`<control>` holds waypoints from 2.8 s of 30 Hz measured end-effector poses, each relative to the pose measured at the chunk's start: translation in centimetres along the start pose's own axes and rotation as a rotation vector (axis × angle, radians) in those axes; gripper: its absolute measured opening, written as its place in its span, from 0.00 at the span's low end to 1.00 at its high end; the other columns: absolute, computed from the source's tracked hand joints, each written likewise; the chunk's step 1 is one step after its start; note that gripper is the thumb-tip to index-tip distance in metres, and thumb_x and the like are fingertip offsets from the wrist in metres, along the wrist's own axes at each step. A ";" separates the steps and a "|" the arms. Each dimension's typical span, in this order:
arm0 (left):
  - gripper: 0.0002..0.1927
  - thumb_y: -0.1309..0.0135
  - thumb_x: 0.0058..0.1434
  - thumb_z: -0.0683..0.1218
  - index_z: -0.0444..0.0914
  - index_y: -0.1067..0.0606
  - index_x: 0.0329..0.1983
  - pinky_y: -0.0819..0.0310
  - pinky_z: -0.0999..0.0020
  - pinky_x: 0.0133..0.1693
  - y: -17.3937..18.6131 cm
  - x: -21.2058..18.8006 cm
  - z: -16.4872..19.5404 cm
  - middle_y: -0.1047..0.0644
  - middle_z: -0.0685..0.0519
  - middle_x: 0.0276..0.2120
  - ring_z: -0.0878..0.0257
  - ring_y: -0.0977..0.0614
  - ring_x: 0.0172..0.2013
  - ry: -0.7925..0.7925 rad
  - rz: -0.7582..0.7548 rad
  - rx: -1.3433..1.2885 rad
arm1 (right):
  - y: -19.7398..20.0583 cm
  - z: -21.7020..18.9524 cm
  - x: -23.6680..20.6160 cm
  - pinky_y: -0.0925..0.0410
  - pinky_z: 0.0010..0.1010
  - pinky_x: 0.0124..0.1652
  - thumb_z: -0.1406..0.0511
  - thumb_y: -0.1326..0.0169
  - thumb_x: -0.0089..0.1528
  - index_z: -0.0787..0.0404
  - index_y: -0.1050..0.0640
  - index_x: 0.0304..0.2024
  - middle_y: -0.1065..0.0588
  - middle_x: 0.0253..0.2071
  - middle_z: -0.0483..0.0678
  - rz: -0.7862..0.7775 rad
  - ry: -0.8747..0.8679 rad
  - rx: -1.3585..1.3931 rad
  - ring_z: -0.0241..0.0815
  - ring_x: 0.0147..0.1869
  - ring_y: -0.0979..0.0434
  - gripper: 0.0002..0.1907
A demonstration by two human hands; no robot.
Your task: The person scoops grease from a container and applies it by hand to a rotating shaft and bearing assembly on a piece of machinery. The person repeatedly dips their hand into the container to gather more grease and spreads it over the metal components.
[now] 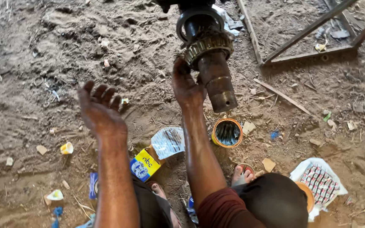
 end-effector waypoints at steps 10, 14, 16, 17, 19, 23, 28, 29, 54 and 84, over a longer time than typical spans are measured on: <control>0.21 0.60 0.74 0.58 0.39 0.28 0.55 0.27 0.56 0.47 -1.7 -0.2 -1.8 0.26 0.49 0.41 0.58 0.23 0.42 0.047 -0.197 -0.079 | -1.7 -1.6 -2.3 0.49 0.54 0.74 0.60 0.56 0.71 0.71 0.36 0.70 0.37 0.72 0.60 -0.228 -0.103 0.000 0.55 0.77 0.42 0.29; 0.23 0.64 0.72 0.59 0.40 0.29 0.56 0.28 0.55 0.45 0.0 -1.3 1.0 0.26 0.49 0.40 0.58 0.24 0.41 0.026 -0.134 -0.019 | 0.1 -1.5 -2.2 0.41 0.48 0.71 0.56 0.56 0.73 0.68 0.34 0.68 0.33 0.68 0.58 -0.114 0.040 -0.081 0.53 0.75 0.37 0.28; 0.24 0.66 0.72 0.59 0.39 0.30 0.56 0.27 0.53 0.46 0.7 -1.8 2.0 0.26 0.49 0.40 0.58 0.24 0.41 0.008 -0.108 0.014 | 0.8 -0.9 -1.8 0.36 0.45 0.67 0.56 0.62 0.70 0.66 0.30 0.65 0.29 0.63 0.56 -0.068 0.076 -0.040 0.50 0.69 0.30 0.27; 0.23 0.65 0.73 0.58 0.39 0.30 0.57 0.27 0.53 0.48 1.1 -2.0 2.4 0.26 0.49 0.42 0.58 0.24 0.42 0.003 -0.100 0.015 | 1.0 -0.7 -1.6 0.34 0.43 0.65 0.56 0.65 0.69 0.65 0.28 0.63 0.27 0.61 0.56 -0.045 0.099 -0.016 0.49 0.67 0.27 0.28; 0.23 0.65 0.73 0.58 0.39 0.30 0.58 0.27 0.53 0.49 1.4 -2.0 2.8 0.26 0.49 0.43 0.58 0.24 0.44 -0.016 -0.101 0.014 | 1.0 -0.3 -0.9 0.34 0.46 0.62 0.52 0.65 0.68 0.73 0.29 0.61 0.26 0.58 0.63 0.058 0.127 -0.065 0.57 0.63 0.27 0.33; 0.23 0.65 0.73 0.57 0.40 0.30 0.59 0.26 0.53 0.49 0.7 -1.7 2.1 0.25 0.49 0.43 0.58 0.23 0.44 0.003 -0.139 0.013 | -0.9 0.4 -0.1 0.32 0.47 0.59 0.53 0.61 0.69 0.75 0.28 0.58 0.24 0.54 0.65 -0.041 0.030 -0.046 0.58 0.59 0.24 0.31; 0.25 0.66 0.72 0.59 0.39 0.30 0.59 0.27 0.53 0.46 -0.9 -1.9 1.0 0.24 0.48 0.41 0.57 0.23 0.41 0.045 -0.148 0.035 | -1.8 0.8 -0.8 0.30 0.46 0.57 0.54 0.59 0.70 0.73 0.26 0.56 0.23 0.51 0.64 -0.059 0.036 -0.026 0.57 0.56 0.23 0.28; 0.25 0.65 0.72 0.58 0.39 0.30 0.60 0.26 0.53 0.47 -1.2 -2.1 1.0 0.24 0.48 0.42 0.57 0.22 0.42 0.031 -0.148 0.039 | -1.8 0.9 -1.0 0.29 0.46 0.57 0.54 0.58 0.70 0.72 0.26 0.55 0.23 0.51 0.64 -0.049 0.041 -0.023 0.57 0.56 0.22 0.27; 0.23 0.62 0.69 0.55 0.39 0.30 0.60 0.26 0.57 0.44 0.1 -3.8 4.0 0.25 0.50 0.39 0.61 0.24 0.39 0.172 -0.105 -0.255 | -0.3 6.2 -6.5 0.25 0.39 0.44 0.54 0.52 0.70 0.61 0.25 0.39 0.24 0.34 0.51 -0.196 0.104 -0.893 0.43 0.40 0.25 0.18; 0.19 0.61 0.72 0.56 0.40 0.29 0.53 0.25 0.63 0.37 1.9 -2.1 4.1 0.24 0.51 0.35 0.63 0.22 0.35 0.196 -0.044 -0.534 | -14.6 10.9 -6.9 0.33 0.50 0.59 0.64 0.52 0.68 0.72 0.32 0.63 0.27 0.54 0.68 -0.522 0.486 -3.946 0.64 0.59 0.27 0.24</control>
Point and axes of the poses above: each hand's wrist, its own x-axis towards the middle knuckle, its own y-axis out of the back of the hand, z = x × y, the point moved 4 cm from there along x, towards the middle knuckle
